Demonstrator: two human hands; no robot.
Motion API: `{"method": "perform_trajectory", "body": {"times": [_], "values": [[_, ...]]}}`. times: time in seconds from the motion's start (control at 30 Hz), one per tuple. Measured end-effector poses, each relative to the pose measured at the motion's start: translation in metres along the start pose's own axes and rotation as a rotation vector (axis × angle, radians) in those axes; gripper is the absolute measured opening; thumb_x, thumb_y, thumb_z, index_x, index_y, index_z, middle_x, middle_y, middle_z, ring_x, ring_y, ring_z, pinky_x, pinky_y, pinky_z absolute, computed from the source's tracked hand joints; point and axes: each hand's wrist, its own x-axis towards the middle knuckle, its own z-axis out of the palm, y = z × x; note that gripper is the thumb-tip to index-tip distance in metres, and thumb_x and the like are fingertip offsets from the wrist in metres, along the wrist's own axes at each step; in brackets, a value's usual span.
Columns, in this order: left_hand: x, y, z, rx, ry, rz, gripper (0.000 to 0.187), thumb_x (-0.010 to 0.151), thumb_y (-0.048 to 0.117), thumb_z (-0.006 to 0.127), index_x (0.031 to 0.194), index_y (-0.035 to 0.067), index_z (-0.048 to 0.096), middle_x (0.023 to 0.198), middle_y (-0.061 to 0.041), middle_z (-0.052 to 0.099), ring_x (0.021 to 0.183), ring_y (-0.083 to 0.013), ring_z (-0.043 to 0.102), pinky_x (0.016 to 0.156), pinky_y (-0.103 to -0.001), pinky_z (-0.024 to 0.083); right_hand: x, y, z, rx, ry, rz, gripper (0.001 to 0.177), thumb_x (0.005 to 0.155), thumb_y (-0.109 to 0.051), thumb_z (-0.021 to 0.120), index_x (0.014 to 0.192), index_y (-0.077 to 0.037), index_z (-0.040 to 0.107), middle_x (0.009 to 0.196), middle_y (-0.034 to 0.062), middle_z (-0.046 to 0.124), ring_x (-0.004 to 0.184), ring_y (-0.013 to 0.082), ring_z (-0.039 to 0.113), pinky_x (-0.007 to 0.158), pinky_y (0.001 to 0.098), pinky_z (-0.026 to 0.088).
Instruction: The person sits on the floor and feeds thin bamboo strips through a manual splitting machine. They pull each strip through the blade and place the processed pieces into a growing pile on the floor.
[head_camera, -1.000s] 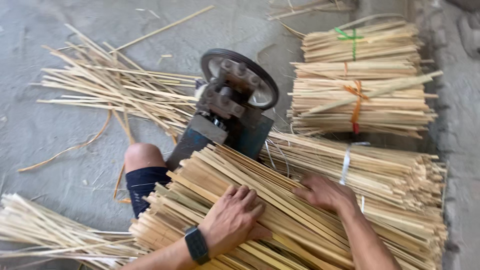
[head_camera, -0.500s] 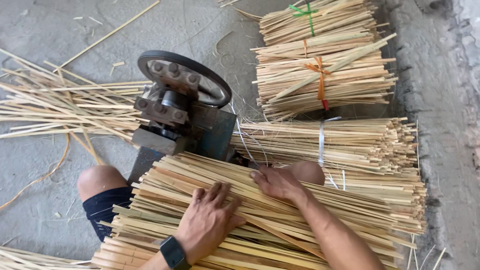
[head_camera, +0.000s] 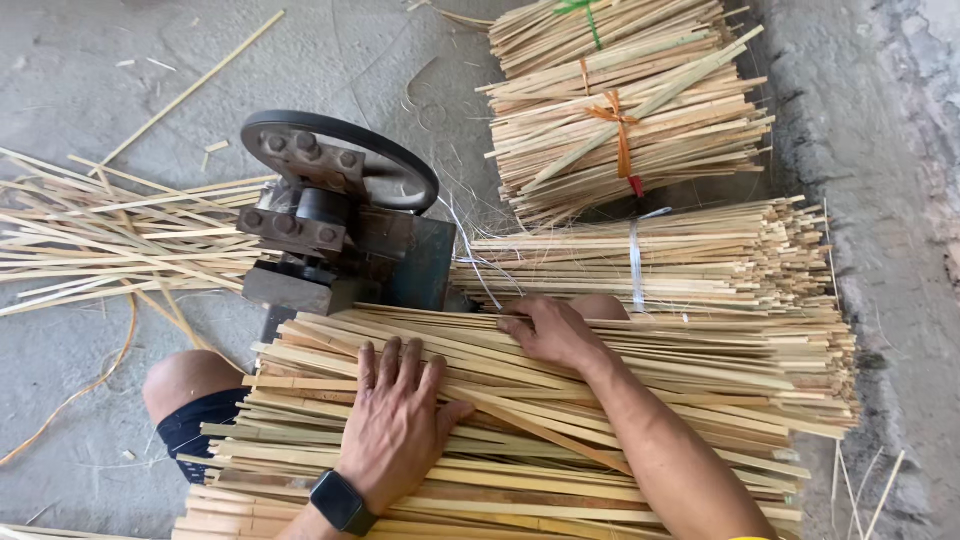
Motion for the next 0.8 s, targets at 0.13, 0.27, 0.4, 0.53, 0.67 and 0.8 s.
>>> {"method": "perform_trajectory", "body": {"times": [0.13,0.27,0.4,0.53,0.67,0.8], "values": [[0.0,-0.007,0.002,-0.043,0.01,0.014,0.071,0.092,0.056,0.054,0.13,-0.004,0.052,0.141,-0.032,0.05,0.134,-0.0489,0.042,0.11,-0.066,0.027,0.012,0.011,-0.003,-0.022,-0.008,-0.106,0.032,0.093,-0.031,0.069,0.114,-0.008,0.075,0.113,0.0157,0.074,0.1,0.03,0.071,0.091,0.0474,0.058],[0.007,-0.021,-0.011,-0.101,0.076,0.094,0.069,0.089,0.055,0.066,0.121,-0.006,0.06,0.133,-0.031,0.057,0.121,-0.0429,0.055,0.098,-0.056,0.046,0.017,0.016,-0.003,-0.044,-0.059,-0.069,0.022,0.094,-0.026,0.07,0.106,-0.009,0.078,0.107,0.0121,0.077,0.091,0.0244,0.074,0.084,0.0404,0.061],[0.006,-0.045,-0.048,-0.35,0.371,-0.076,0.038,0.086,0.03,0.078,0.109,0.001,0.072,0.112,-0.016,0.075,0.095,-0.0281,0.074,0.076,-0.036,0.06,0.014,0.023,-0.005,-0.026,0.026,-0.09,0.017,0.092,-0.023,0.072,0.102,-0.011,0.079,0.099,0.0085,0.08,0.077,0.019,0.076,0.071,0.0342,0.064],[0.0,-0.078,-0.082,-0.375,0.719,-0.379,0.017,0.099,0.021,0.08,0.106,0.007,0.075,0.095,-0.009,0.078,0.082,-0.015,0.073,0.068,-0.028,0.055,-0.002,0.033,-0.025,-0.134,0.028,-0.083,0.015,0.093,-0.025,0.071,0.103,-0.019,0.079,0.098,0.003,0.08,0.063,0.0149,0.075,0.059,0.0318,0.062],[0.026,-0.138,-0.095,-0.886,1.083,-0.369,0.01,0.109,0.011,0.075,0.111,0.003,0.069,0.099,-0.006,0.073,0.086,-0.0127,0.07,0.073,-0.025,0.059,-0.012,0.046,-0.058,0.181,0.209,-0.059,0.015,0.087,-0.025,0.075,0.098,-0.016,0.08,0.092,0.0038,0.078,0.069,0.0114,0.075,0.057,0.0253,0.065],[0.066,-0.199,-0.088,-1.471,1.217,-0.558,0.016,0.097,0.018,0.076,0.103,0.007,0.066,0.089,-0.003,0.071,0.079,-0.0131,0.07,0.067,-0.029,0.062,-0.009,0.034,-0.055,0.115,0.457,-0.146,0.014,0.088,-0.026,0.077,0.093,-0.014,0.082,0.082,0.0037,0.078,0.067,0.0116,0.072,0.056,0.0238,0.06]]}}
